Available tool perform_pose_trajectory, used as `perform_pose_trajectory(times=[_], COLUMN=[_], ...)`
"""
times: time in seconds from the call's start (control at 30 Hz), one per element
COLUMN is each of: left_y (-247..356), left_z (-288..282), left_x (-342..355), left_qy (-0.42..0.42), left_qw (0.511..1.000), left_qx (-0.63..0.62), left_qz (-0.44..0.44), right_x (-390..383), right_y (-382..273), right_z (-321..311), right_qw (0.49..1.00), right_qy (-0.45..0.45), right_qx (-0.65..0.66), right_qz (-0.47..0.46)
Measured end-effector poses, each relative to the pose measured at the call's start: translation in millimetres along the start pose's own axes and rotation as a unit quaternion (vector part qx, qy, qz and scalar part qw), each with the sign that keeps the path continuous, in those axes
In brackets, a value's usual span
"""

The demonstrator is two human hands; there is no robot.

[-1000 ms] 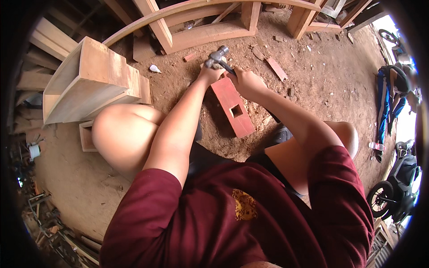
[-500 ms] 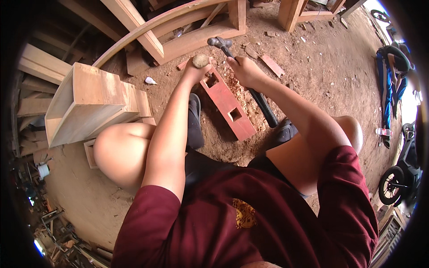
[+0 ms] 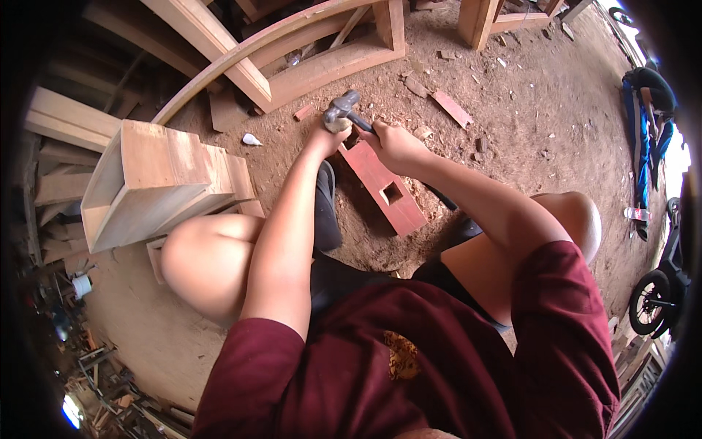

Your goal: The person sits on the ground and uses a hammer to strike a chisel, carving a rectangular recess into a small wooden block. The person repeatedly chips away wood and clears the resulting shavings from the cut.

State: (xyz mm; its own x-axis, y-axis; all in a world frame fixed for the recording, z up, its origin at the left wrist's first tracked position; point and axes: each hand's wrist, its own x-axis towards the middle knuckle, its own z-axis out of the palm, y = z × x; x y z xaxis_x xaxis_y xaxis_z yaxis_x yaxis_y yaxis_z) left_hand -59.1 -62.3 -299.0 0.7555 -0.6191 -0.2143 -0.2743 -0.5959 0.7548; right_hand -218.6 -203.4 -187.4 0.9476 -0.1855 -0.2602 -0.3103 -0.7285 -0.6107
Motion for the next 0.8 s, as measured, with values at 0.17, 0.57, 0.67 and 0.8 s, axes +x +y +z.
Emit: perform_pose_trajectory(times=[0.17,0.57,0.67,0.8], left_y=[-3,19,17,-6], left_z=[-15,-13,-10,2], left_x=[-1,16,15,16], left_qy=[0.04,-0.043,-0.048,-0.026], left_qw=[0.985,0.992,0.986,0.984], left_qx=[-0.168,-0.121,-0.161,-0.167], left_qz=[-0.006,0.002,-0.01,0.051], right_x=[11,12,10,11], right_y=[5,15,12,7], right_z=[-28,-45,-48,-53], right_qw=[0.978,0.941,0.943,0.953], right_qy=[-0.028,-0.023,-0.031,-0.029], right_qx=[0.168,0.3,0.297,0.273], right_qz=[0.12,0.153,0.147,0.131])
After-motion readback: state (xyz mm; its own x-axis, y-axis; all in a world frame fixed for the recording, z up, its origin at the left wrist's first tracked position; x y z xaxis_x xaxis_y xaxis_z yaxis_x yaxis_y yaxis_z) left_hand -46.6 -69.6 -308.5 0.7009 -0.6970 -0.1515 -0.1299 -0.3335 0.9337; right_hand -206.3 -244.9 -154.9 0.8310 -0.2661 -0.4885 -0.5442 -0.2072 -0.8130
